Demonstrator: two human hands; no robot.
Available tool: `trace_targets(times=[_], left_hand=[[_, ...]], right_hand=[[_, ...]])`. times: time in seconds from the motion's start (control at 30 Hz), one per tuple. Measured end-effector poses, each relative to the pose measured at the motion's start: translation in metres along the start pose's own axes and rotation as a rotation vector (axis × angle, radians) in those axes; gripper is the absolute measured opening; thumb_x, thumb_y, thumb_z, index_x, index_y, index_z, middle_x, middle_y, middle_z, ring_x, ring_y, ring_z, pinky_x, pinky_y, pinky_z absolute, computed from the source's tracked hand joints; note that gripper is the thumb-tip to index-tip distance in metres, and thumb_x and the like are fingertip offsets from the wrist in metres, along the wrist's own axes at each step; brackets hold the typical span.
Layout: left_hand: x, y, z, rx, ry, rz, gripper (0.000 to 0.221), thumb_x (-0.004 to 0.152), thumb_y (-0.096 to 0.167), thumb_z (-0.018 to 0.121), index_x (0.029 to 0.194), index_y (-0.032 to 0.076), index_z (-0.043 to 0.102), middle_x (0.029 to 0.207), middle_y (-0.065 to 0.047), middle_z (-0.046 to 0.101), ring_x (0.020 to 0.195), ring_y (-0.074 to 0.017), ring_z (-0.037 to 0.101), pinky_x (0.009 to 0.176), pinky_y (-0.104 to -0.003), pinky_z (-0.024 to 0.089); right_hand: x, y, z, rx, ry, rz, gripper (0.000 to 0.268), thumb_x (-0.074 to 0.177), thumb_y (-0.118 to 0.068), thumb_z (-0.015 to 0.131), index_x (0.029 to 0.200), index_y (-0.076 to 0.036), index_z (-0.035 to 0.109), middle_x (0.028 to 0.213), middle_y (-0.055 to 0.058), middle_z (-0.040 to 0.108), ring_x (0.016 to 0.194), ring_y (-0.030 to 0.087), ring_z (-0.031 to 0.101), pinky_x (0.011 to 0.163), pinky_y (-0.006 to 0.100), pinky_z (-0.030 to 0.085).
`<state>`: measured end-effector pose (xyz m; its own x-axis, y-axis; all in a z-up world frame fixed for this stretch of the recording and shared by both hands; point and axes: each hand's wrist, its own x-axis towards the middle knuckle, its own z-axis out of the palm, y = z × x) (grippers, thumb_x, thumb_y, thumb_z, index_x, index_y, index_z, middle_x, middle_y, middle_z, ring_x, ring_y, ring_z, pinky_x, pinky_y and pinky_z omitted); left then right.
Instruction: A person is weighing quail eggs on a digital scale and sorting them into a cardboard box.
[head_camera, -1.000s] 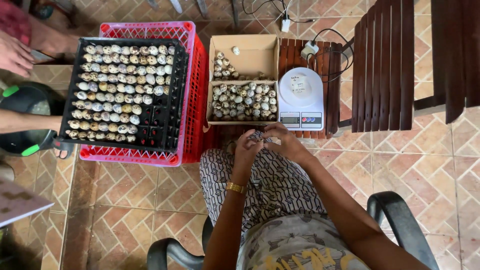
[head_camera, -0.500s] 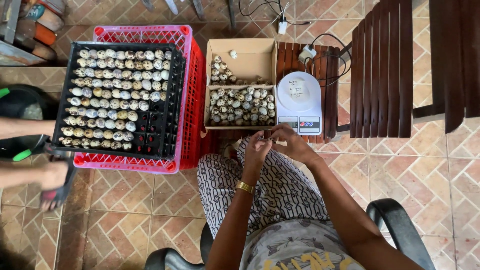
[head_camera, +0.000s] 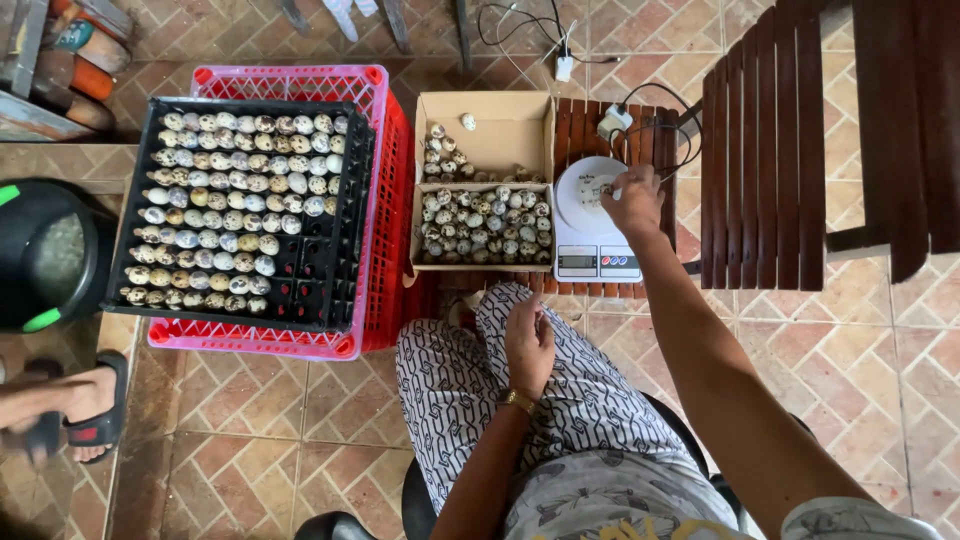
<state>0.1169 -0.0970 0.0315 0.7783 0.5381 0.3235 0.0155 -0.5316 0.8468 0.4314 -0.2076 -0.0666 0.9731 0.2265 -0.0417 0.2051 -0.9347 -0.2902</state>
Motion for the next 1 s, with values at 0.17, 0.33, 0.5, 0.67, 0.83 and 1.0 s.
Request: trace_targets(times=[0.17, 0.33, 0.5, 0.67, 0.83, 1.0], left_hand=[[-0.004, -0.007, 0.004, 0.021, -0.002, -0.020, 0.031, 0.087, -0.006, 0.061, 0.116, 0.004, 0.063, 0.090, -0.007, 0.056, 0.079, -0.0299, 0.066, 0.063, -0.037, 0.060], [-0.008, -0.020, 0.010, 0.029, -0.007, -0.029, 0.037, 0.086, -0.006, 0.060, 0.121, 0.008, 0.065, 0.092, -0.005, 0.058, 0.081, -0.0256, 0.066, 0.063, -0.034, 0.060], [-0.006, -0.018, 0.009, 0.013, -0.004, -0.032, 0.040, 0.085, -0.008, 0.059, 0.123, 0.006, 0.064, 0.093, -0.007, 0.058, 0.082, -0.0266, 0.066, 0.064, -0.035, 0.060], [-0.006, -0.018, 0.009, 0.025, -0.006, -0.016, 0.040, 0.084, -0.006, 0.060, 0.123, 0.006, 0.064, 0.094, -0.006, 0.059, 0.082, -0.0264, 0.066, 0.067, -0.036, 0.060], [-0.006, -0.018, 0.009, 0.028, 0.008, 0.010, 0.039, 0.085, -0.006, 0.060, 0.122, 0.006, 0.065, 0.093, -0.007, 0.060, 0.083, -0.0262, 0.065, 0.069, -0.036, 0.059], [-0.006, -0.017, 0.008, 0.021, -0.013, -0.018, 0.039, 0.084, -0.008, 0.059, 0.121, 0.004, 0.064, 0.093, -0.008, 0.059, 0.082, -0.0262, 0.064, 0.066, -0.035, 0.059]], right_hand=[[0.009, 0.004, 0.019, -0.072, -0.084, 0.002, 0.030, 0.084, -0.047, 0.076, 0.098, -0.020, 0.070, 0.123, 0.003, 0.042, 0.120, 0.032, 0.046, 0.090, 0.046, 0.047], [0.011, 0.003, 0.026, -0.095, -0.118, 0.046, 0.029, 0.082, -0.046, 0.076, 0.100, -0.023, 0.072, 0.127, 0.002, 0.044, 0.122, 0.031, 0.046, 0.093, 0.045, 0.047], [0.025, 0.009, 0.035, -0.116, -0.155, 0.065, 0.032, 0.080, -0.049, 0.076, 0.101, -0.025, 0.072, 0.126, 0.001, 0.044, 0.122, 0.030, 0.045, 0.093, 0.044, 0.045], [0.027, 0.005, 0.030, -0.095, -0.206, 0.089, 0.031, 0.082, -0.048, 0.075, 0.102, -0.025, 0.071, 0.126, 0.002, 0.042, 0.127, 0.031, 0.041, 0.101, 0.045, 0.041], [0.026, 0.008, 0.033, -0.070, -0.198, 0.084, 0.032, 0.083, -0.048, 0.076, 0.103, -0.024, 0.070, 0.126, 0.002, 0.042, 0.130, 0.031, 0.039, 0.106, 0.047, 0.038], [0.014, -0.002, 0.013, -0.051, -0.184, 0.066, 0.031, 0.085, -0.046, 0.078, 0.103, -0.022, 0.069, 0.126, 0.003, 0.042, 0.128, 0.030, 0.040, 0.105, 0.048, 0.038]])
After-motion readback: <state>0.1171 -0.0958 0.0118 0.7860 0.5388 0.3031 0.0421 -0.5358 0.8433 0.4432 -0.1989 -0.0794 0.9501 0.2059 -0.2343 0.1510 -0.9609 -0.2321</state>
